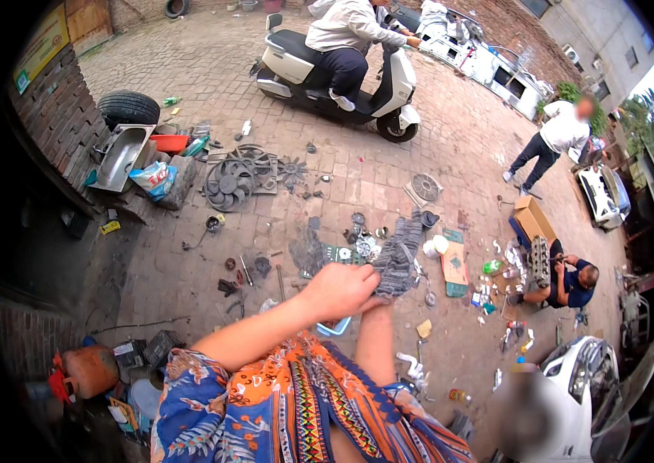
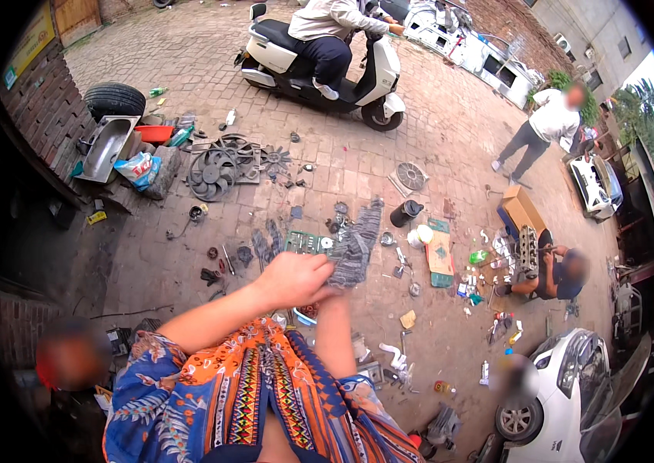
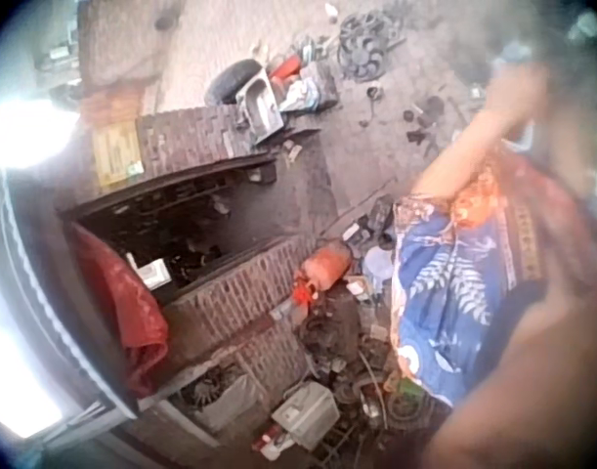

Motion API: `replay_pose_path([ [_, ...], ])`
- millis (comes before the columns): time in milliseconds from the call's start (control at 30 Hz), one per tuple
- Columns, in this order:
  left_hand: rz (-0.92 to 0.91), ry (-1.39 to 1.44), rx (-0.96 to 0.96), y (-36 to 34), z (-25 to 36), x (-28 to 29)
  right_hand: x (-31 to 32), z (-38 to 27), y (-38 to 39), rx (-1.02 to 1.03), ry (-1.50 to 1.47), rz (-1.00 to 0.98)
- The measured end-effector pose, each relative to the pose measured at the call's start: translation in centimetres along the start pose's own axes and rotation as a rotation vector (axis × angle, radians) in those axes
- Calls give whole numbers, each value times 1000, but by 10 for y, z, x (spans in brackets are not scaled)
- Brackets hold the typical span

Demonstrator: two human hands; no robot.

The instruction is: The person puts on a pair of work gloves and then picks up a copper wire coil. They manipulate the coil with both hands, rotating and inspecting it closely. The person then picks up a metal gear and holds it alongside the coil, appearing to compare or prepare to assemble the parts.

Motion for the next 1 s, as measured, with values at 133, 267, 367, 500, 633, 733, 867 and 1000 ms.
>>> replay_pose_path([
  [133,-154,-43,-183,-4,-3,7,-13,15,9,-25,85,8],
  [267,-412,5,-385,11,11,-2,-32,34,32,-81,195,10],
  [367,-464,-33,-338,19,8,-13,-45,41,29,-133,157,-65],
  [500,-199,31,-168,19,-8,-11,-57,45,-6,-271,-88,-274],
  [633,169,254,150,31,-40,9,-92,35,-11,-376,-345,-543],
  [733,250,705,575,74,-92,-11,-110,40,3,-380,-468,-628],
  [867,389,697,629,72,-88,-1,-109,47,19,-368,-622,-671],
  [1000,544,436,399,83,-75,22,-111,62,31,-446,-831,-650],
])
Point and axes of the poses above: each hand's wrist, its own y-axis away from the middle knuckle, its own x-axis out of the back of the hand, z = x × y, the point moved 8 cm from there along -y, towards the middle knuckle, and after that the axes turned 6 degrees about y, right-handed, at the moved point
